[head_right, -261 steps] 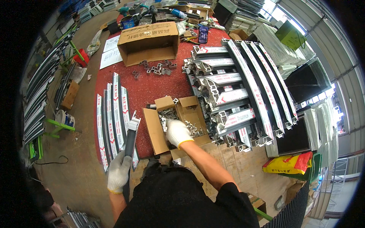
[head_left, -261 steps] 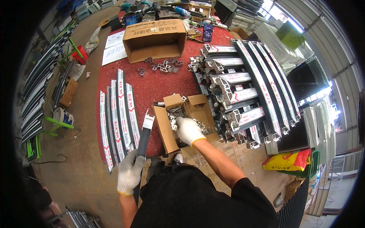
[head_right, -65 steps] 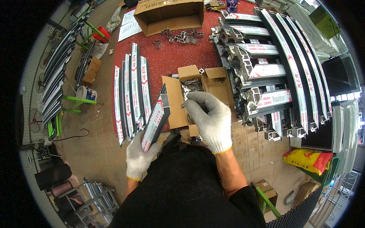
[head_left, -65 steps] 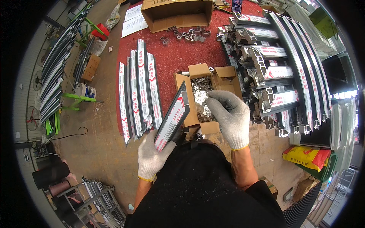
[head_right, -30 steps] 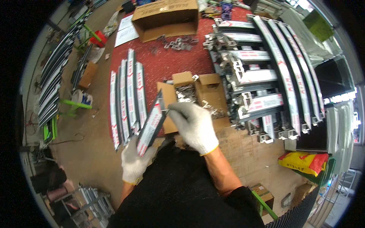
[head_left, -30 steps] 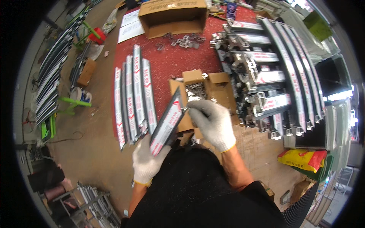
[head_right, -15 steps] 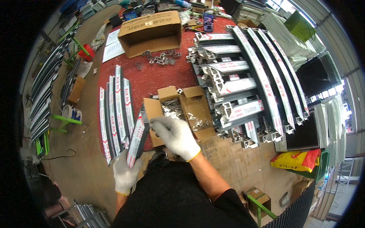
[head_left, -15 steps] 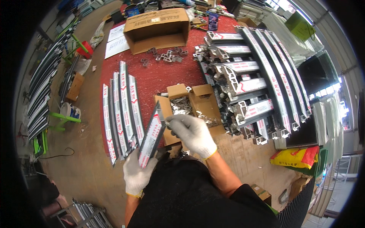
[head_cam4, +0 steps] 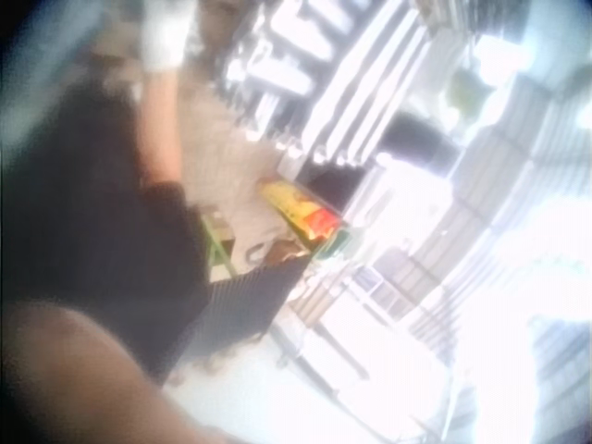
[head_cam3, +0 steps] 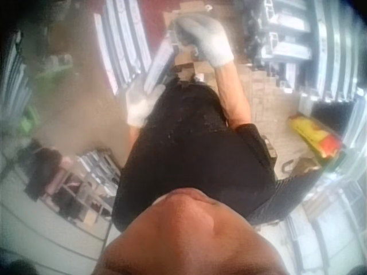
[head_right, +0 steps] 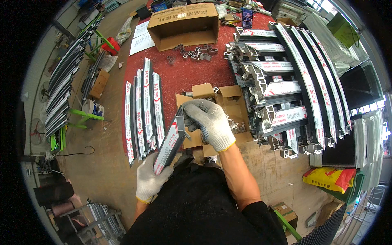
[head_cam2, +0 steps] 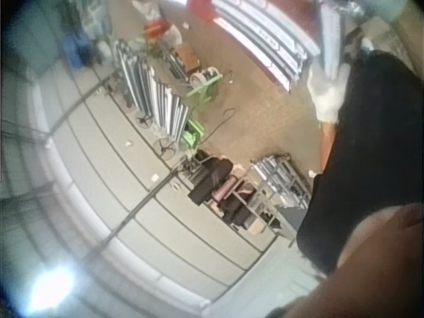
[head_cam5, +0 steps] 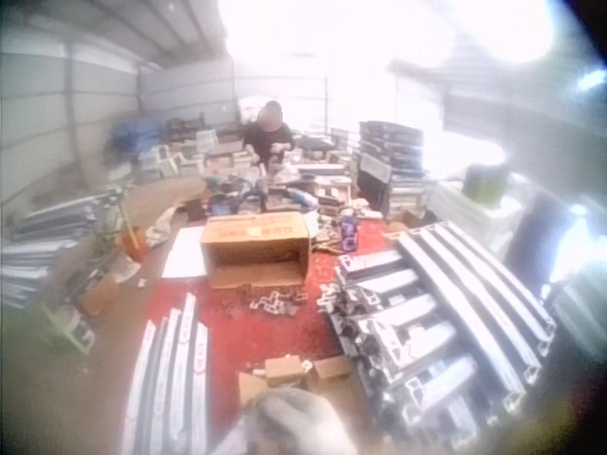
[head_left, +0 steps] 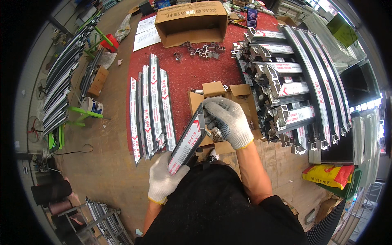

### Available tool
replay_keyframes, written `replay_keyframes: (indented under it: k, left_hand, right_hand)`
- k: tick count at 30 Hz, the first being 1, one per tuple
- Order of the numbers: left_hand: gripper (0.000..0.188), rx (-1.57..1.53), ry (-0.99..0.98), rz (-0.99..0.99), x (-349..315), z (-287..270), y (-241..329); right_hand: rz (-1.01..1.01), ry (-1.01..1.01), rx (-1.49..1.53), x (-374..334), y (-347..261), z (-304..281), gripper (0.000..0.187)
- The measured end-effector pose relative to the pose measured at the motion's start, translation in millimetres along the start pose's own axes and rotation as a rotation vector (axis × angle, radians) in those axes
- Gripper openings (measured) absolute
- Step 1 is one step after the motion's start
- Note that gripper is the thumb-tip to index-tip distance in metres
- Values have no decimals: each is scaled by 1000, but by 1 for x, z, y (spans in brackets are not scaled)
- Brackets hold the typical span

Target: The person repeatedly picks small metal corner brackets from a cardboard box and inserts them into the ends of long metal profiles. The person holds each profile with one hand while using the other to fit the bracket, then places the assembled piece aside. The process is repeated for several profiles.

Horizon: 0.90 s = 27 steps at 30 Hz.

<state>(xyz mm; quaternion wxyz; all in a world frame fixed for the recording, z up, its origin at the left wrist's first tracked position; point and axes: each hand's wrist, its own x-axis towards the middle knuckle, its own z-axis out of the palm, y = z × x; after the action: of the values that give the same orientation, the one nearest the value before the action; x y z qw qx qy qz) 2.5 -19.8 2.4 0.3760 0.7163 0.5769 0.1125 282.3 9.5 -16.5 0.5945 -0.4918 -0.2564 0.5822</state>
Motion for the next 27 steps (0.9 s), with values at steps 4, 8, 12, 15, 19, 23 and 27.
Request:
replay_keyframes:
  k: [4, 8, 12, 15, 19, 23, 27]
  left_hand:
    - [76, 62, -35, -31, -2, 0, -1]
    - [60, 70, 60, 108, -4, 4, -3]
    - [61, 75, 48, 115, -1, 4, -5]
    - [61, 30, 34, 100, 0, 3, -4]
    - [61, -36, -34, 29, 1, 0, -6]
    - [59, -142, 10, -125, 0, -9, -14]
    - [54, -169, 54, -197, -1, -24, -27]
  right_hand:
    - [-6, -5, -22, 4, 2, 1, 31]
    - [14, -3, 24, 5, 7, -1, 23]
    - [-8, -75, 130, 7, 19, -3, 27]
    - [-90, -26, -88, 10, 31, 3, 28]
    - [-61, 37, 10, 9, 35, 9, 25]
    - [-20, 187, -29, 7, 26, -3, 23]
    - [-152, 373, -324, 19, 25, -21, 25]
